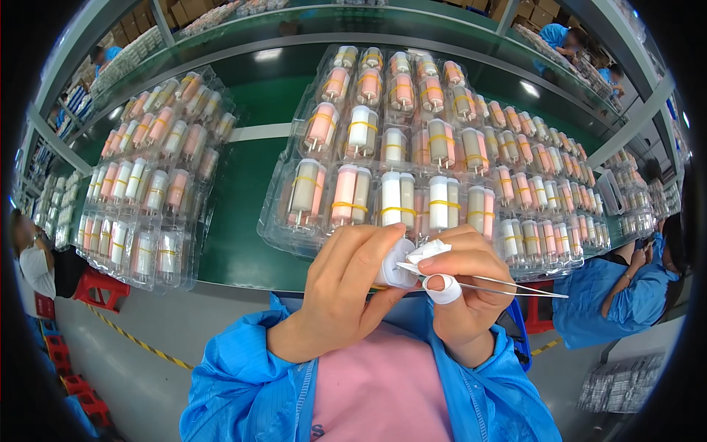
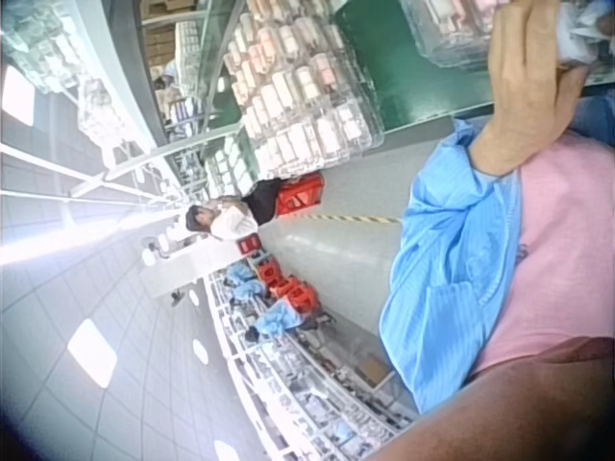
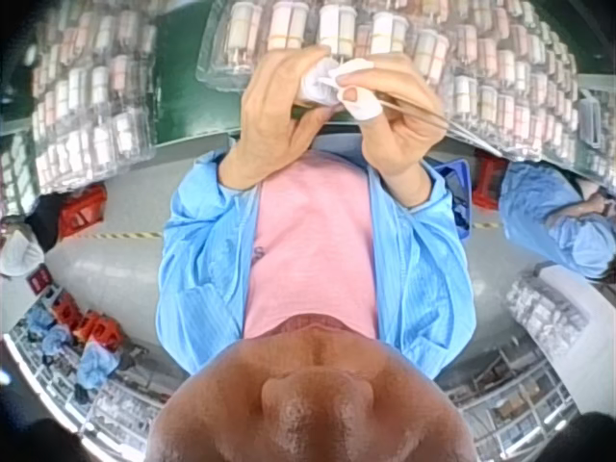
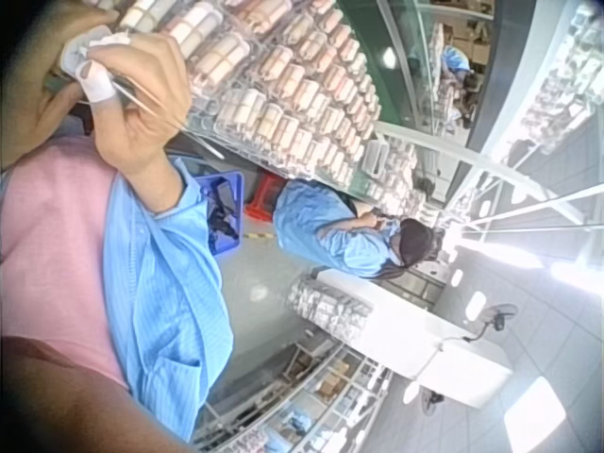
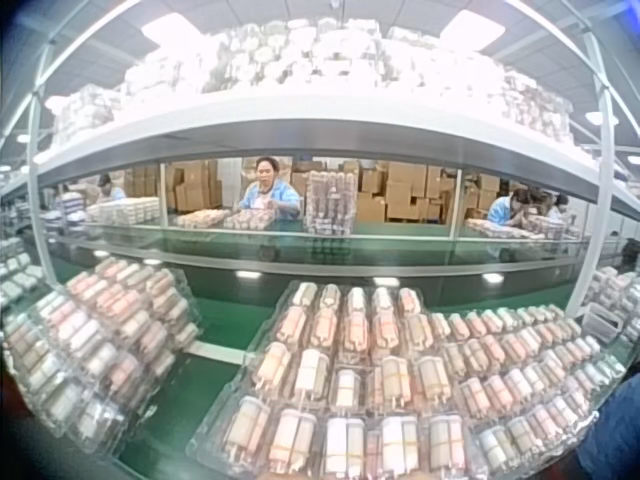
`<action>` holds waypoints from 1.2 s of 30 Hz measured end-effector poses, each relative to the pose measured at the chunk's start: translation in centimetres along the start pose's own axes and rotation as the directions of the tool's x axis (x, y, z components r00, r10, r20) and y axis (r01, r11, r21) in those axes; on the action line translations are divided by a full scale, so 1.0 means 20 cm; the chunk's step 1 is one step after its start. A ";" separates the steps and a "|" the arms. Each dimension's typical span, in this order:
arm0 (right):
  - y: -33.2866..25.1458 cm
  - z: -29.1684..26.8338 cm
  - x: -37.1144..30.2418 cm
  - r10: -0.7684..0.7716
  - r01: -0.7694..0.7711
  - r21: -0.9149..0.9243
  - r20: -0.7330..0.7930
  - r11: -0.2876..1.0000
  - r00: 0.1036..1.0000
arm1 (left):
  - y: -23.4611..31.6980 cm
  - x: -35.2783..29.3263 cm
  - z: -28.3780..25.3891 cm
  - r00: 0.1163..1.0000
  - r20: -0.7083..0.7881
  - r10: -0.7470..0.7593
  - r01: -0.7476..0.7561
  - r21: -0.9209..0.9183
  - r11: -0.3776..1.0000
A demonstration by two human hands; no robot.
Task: The recorder uses tweezers and a cotton swab to assemble and clean small cylindrical components in a factory production area.
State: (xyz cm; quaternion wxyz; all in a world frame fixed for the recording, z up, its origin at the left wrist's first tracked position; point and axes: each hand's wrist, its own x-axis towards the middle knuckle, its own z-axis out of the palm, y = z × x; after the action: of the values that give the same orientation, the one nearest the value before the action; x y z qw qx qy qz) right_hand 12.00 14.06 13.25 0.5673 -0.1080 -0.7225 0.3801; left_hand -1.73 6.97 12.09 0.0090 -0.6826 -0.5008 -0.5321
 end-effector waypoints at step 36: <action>-0.01 -0.04 0.04 0.030 -0.041 0.110 0.106 0.993 0.994 | -0.02 -0.02 -0.01 0.996 0.072 -0.047 0.055 -0.119 0.991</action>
State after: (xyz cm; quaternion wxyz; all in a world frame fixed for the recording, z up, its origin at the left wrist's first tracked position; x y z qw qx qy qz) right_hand 12.55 14.69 14.04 0.5270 -0.0690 -0.7268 0.4351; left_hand -2.16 6.74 11.74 -0.0632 -0.6868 -0.4850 -0.5377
